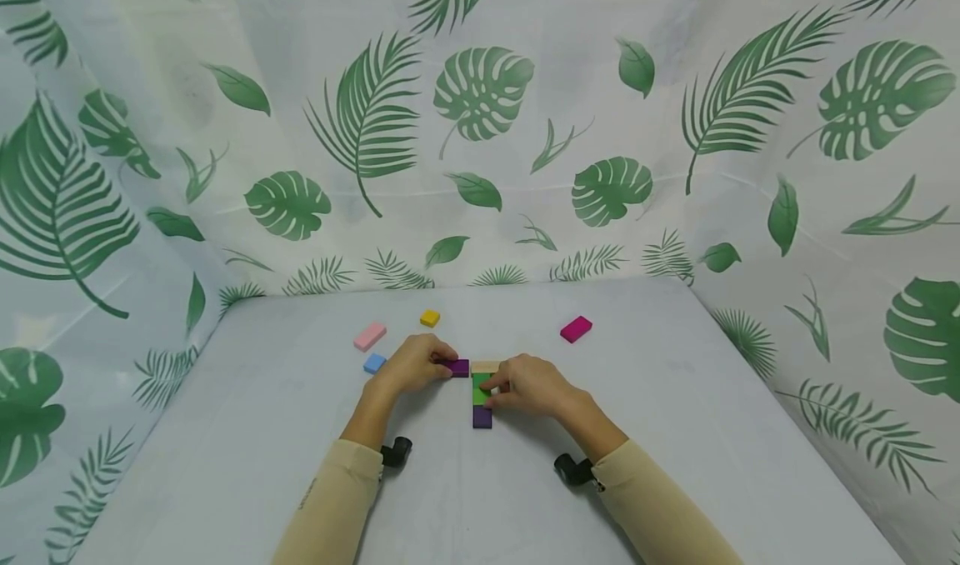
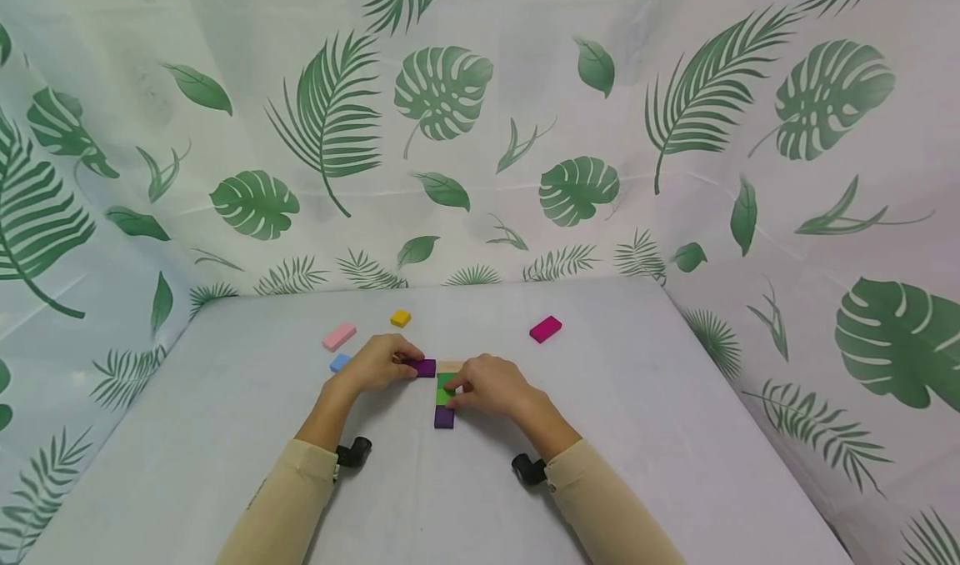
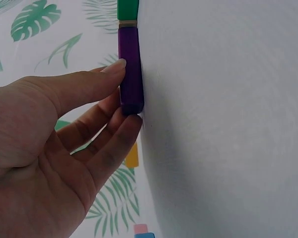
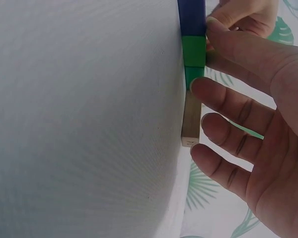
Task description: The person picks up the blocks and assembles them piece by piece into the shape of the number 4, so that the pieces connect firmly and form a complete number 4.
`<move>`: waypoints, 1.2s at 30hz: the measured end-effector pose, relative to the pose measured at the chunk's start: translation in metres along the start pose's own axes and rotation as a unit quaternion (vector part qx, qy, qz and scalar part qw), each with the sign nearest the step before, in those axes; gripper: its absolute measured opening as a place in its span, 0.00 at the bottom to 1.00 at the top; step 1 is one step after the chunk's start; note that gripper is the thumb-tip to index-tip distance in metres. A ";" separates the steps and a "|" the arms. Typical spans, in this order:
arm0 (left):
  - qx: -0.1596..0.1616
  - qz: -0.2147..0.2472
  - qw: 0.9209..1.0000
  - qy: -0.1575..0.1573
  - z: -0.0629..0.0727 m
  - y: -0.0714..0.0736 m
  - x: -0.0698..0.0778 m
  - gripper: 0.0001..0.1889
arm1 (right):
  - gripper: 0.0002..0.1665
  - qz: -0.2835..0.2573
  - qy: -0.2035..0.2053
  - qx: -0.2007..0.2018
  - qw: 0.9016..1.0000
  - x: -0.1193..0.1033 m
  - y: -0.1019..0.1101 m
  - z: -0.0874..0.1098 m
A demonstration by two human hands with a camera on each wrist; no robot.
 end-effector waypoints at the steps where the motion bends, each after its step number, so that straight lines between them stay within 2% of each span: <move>1: 0.000 0.001 1.000 0.001 0.000 0.000 0.000 0.12 | 0.19 0.001 0.000 0.000 1.000 0.000 0.000 0.000; 8: -0.002 0.001 1.000 0.010 0.000 -0.001 -0.001 0.12 | 0.19 -0.002 0.001 -0.002 1.000 -0.002 0.001 -0.001; 36: -0.006 -0.004 1.000 0.012 -0.001 -0.003 0.002 0.12 | 0.19 -0.012 -0.014 -0.008 1.000 0.002 0.000 0.000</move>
Point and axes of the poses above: each hand's wrist, its own z-axis away from the middle knuckle, its own y-axis out of the back of the hand, x = y × z, the point moved 10 cm from there along -z, towards the middle knuckle, and after that the axes turned 3 degrees about -z, right-handed, at the moved point
